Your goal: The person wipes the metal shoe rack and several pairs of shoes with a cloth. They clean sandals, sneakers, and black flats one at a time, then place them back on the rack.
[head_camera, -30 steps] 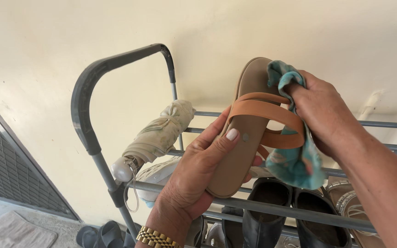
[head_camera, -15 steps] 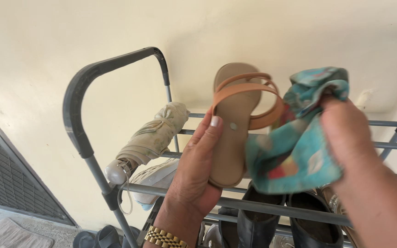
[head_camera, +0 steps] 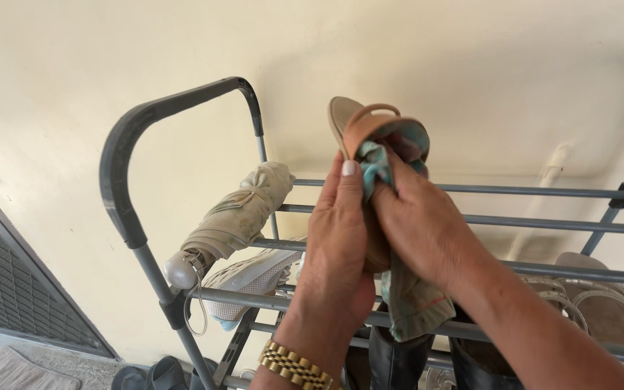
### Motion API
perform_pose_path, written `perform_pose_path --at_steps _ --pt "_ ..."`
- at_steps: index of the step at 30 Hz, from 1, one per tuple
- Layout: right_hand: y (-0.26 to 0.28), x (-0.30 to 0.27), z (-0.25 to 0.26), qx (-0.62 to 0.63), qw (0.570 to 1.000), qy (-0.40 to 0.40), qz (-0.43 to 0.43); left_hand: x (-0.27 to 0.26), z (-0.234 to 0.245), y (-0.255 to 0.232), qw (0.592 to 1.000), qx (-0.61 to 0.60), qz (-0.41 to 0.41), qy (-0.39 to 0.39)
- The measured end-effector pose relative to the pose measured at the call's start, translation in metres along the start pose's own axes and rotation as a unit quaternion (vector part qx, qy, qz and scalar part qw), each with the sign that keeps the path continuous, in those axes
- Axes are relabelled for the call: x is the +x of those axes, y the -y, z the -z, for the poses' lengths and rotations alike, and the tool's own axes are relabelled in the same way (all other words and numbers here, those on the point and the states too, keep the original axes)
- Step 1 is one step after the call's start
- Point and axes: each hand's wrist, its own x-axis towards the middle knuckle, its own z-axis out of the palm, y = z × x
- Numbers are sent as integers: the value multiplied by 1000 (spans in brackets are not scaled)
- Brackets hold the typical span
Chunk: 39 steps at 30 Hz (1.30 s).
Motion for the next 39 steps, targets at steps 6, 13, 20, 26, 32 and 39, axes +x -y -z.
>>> perform_pose_path --at_steps 6,13,20,26,32,39 --pt "16 1 7 38 996 4 -79 -9 -5 -2 999 38 3 17" --pt "-5 -53 -19 28 928 -131 348 11 14 -8 991 -131 -13 31" --pt "-36 -73 -1 141 968 -72 197 26 18 10 989 -134 50 -41" --pt "-71 -67 66 113 974 -15 -194 44 17 38 983 -54 67 -161" --pt "-134 -62 40 -169 978 35 114 56 3 67 977 104 62 -177" --pt "-121 -38 62 -86 969 190 -134 56 7 62 939 261 35 -222"
